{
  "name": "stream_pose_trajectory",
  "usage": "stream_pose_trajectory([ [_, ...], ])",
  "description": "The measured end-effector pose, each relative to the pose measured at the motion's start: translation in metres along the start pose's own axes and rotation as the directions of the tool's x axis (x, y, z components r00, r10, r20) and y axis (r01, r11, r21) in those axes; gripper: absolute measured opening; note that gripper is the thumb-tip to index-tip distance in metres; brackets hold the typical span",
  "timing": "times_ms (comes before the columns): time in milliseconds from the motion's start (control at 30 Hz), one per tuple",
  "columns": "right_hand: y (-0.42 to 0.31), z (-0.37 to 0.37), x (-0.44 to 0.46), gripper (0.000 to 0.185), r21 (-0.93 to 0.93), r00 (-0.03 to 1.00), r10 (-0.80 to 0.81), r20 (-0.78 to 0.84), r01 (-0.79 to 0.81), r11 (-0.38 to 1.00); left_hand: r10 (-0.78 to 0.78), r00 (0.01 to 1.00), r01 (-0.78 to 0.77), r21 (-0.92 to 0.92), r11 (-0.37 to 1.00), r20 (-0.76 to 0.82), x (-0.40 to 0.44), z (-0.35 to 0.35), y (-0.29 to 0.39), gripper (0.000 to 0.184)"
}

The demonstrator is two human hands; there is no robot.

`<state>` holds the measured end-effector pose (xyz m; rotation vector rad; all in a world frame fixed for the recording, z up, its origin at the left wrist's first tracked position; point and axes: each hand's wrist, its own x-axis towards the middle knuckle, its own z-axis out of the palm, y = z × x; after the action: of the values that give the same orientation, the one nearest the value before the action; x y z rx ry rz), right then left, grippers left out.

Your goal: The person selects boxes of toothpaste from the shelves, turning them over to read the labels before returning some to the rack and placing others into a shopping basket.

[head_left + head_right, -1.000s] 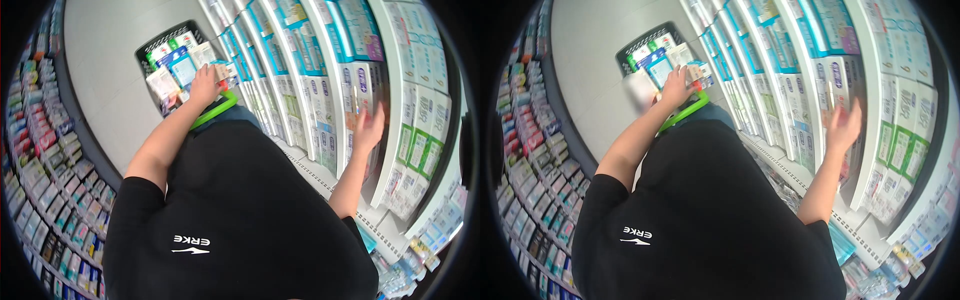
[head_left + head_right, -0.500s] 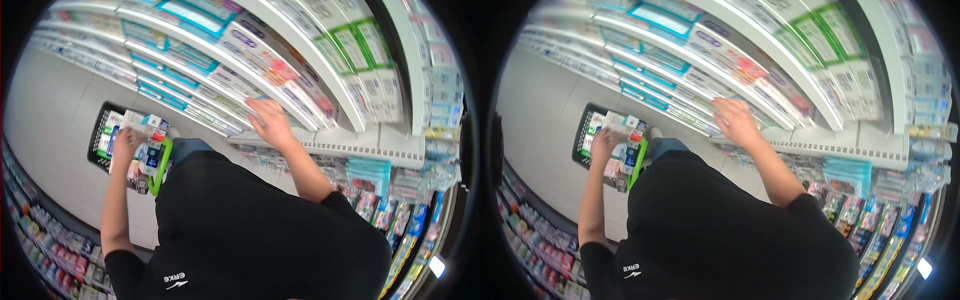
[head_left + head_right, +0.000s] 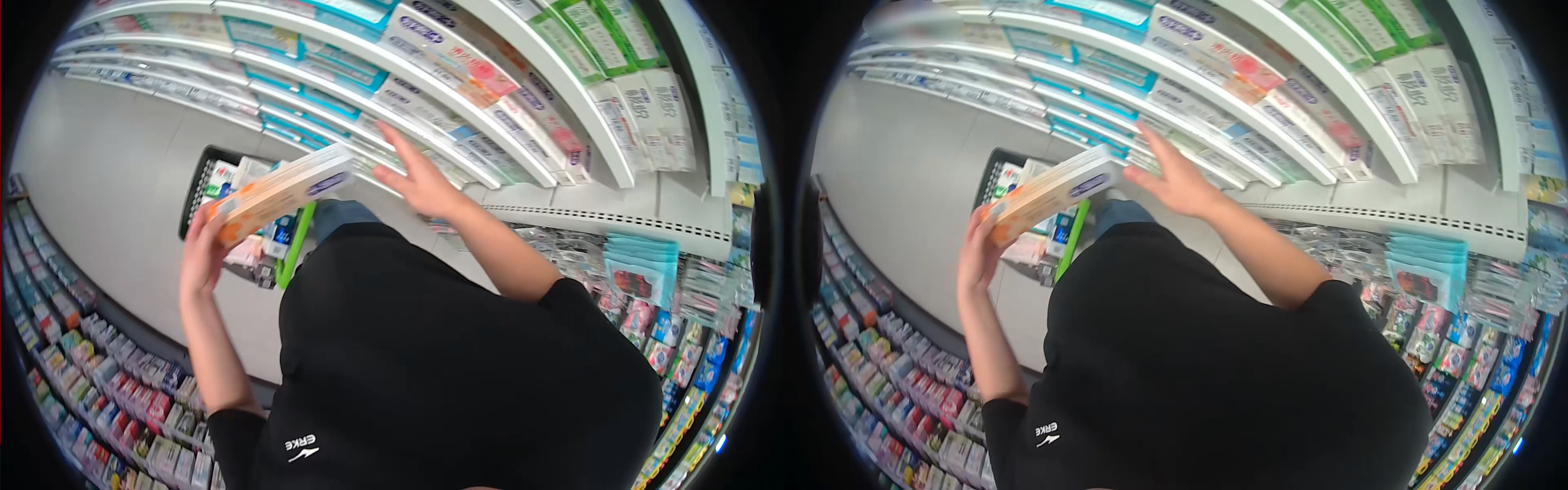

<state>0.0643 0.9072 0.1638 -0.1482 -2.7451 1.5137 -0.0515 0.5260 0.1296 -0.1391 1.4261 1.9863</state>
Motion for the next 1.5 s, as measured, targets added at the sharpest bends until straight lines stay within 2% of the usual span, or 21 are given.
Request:
stream_pose_trajectory([
  [67, -0.007, 0.000, -0.003, 0.077, 0.094, 0.998, 0.046, 0.046, -0.050, 0.994, -0.028, 0.990, 0.034, -0.038, 0.999, 0.137, 0.004, 0.013, -0.012, 0.041],
  [167, -0.022, -0.005, -0.006, 0.065, 0.290, 0.990, 0.087, 0.108, -0.115, 0.950, -0.021, 0.986, 0.047, -0.157, 0.986, 0.164, -0.004, 0.052, -0.020, 0.040],
  [267, -0.034, -0.012, -0.010, 0.061, 0.465, 0.990, 0.129, 0.060, -0.142, 0.874, -0.019, 0.995, 0.037, -0.184, 0.982, 0.100, -0.017, 0.081, -0.022, 0.042],
  [367, -0.036, -0.021, -0.015, 0.069, 0.502, 0.988, 0.138, 0.063, -0.151, 0.852, 0.073, 0.993, -0.067, -0.071, 0.995, 0.090, -0.021, 0.102, -0.041, 0.043],
  [467, -0.028, -0.028, -0.027, 0.069, 0.581, 0.977, 0.168, -0.132, -0.062, 0.811, 0.046, 0.987, -0.036, -0.070, 0.997, 0.154, -0.020, 0.121, -0.050, 0.043],
  [567, -0.020, -0.034, -0.050, 0.065, 0.857, 0.976, 0.200, -0.082, -0.033, 0.514, -0.041, 0.969, 0.095, -0.211, 0.973, 0.245, -0.015, 0.137, -0.069, 0.043],
  [733, -0.026, -0.019, -0.086, 0.058, 0.745, 0.971, 0.232, -0.055, -0.115, 0.657, -0.015, 0.930, 0.114, -0.247, 0.962, 0.368, -0.020, 0.189, -0.098, 0.047],
  [833, -0.025, -0.019, -0.104, 0.045, 0.751, 0.964, 0.261, -0.045, -0.140, 0.645, 0.012, 0.910, 0.038, -0.113, 0.993, 0.414, -0.030, 0.212, -0.107, 0.054],
  [900, -0.010, -0.034, -0.114, 0.047, 0.627, 0.981, 0.179, -0.067, -0.099, 0.773, -0.033, 0.862, 0.057, -0.031, 0.998, 0.506, -0.022, 0.207, -0.123, 0.066],
  [933, -0.001, -0.044, -0.120, 0.048, 0.558, 0.988, 0.137, -0.071, -0.075, 0.827, -0.025, 0.900, -0.054, 0.169, 0.984, 0.434, -0.020, 0.203, -0.128, 0.073],
  [1000, 0.010, -0.067, -0.133, 0.061, 0.268, 0.985, 0.137, -0.100, -0.106, 0.958, 0.053, 0.953, -0.218, 0.555, 0.803, 0.298, -0.018, 0.196, -0.138, 0.089],
  [1033, 0.008, -0.082, -0.138, 0.064, 0.153, 0.982, 0.138, -0.132, -0.117, 0.981, 0.197, 0.965, -0.259, 0.767, 0.586, 0.176, -0.005, 0.182, -0.156, 0.102],
  [1067, 0.001, -0.095, -0.143, 0.068, 0.036, 0.977, 0.134, -0.165, -0.130, 0.991, 0.491, 0.842, -0.340, 0.926, 0.162, 0.224, 0.009, 0.154, -0.178, 0.099],
  [1133, -0.011, -0.116, -0.156, 0.072, -0.044, 0.949, 0.264, -0.172, -0.275, 0.961, 0.594, 0.796, -0.104, 0.993, -0.054, 0.116, 0.011, 0.116, -0.192, 0.094],
  [1200, 0.011, -0.127, -0.165, 0.070, -0.174, 0.944, 0.251, -0.213, -0.290, 0.941, 0.487, 0.873, 0.007, 0.999, 0.034, -0.023, 0.000, 0.099, -0.190, 0.089],
  [1300, 0.018, -0.128, -0.176, 0.061, -0.329, 0.983, 0.139, -0.121, -0.172, 0.929, 0.231, 0.968, -0.187, 0.903, 0.387, 0.101, -0.027, 0.128, -0.172, 0.085],
  [1333, 0.023, -0.124, -0.178, 0.059, -0.387, 0.993, 0.093, -0.066, -0.111, 0.915, 0.175, 0.966, -0.257, 0.805, 0.536, 0.192, -0.035, 0.141, -0.176, 0.085],
  [1367, 0.030, -0.111, -0.181, 0.053, -0.405, 0.993, -0.083, -0.079, 0.044, 0.913, 0.136, 0.947, -0.305, 0.678, 0.669, 0.291, -0.043, 0.157, -0.183, 0.086],
  [1433, 0.024, -0.090, -0.174, 0.050, -0.343, 0.990, -0.100, 0.102, 0.130, 0.930, 0.186, 0.900, -0.356, 0.419, 0.835, 0.394, -0.065, 0.189, -0.197, 0.088],
  [1467, 0.020, -0.079, -0.170, 0.049, -0.307, 0.976, -0.112, 0.189, 0.167, 0.937, 0.226, 0.866, -0.336, 0.185, 0.924, 0.446, -0.068, 0.200, -0.209, 0.091],
  [1500, 0.014, -0.069, -0.165, 0.050, -0.292, 0.960, -0.129, 0.248, 0.201, 0.935, 0.231, 0.885, -0.278, 0.062, 0.959, 0.404, -0.077, 0.221, -0.206, 0.084],
])
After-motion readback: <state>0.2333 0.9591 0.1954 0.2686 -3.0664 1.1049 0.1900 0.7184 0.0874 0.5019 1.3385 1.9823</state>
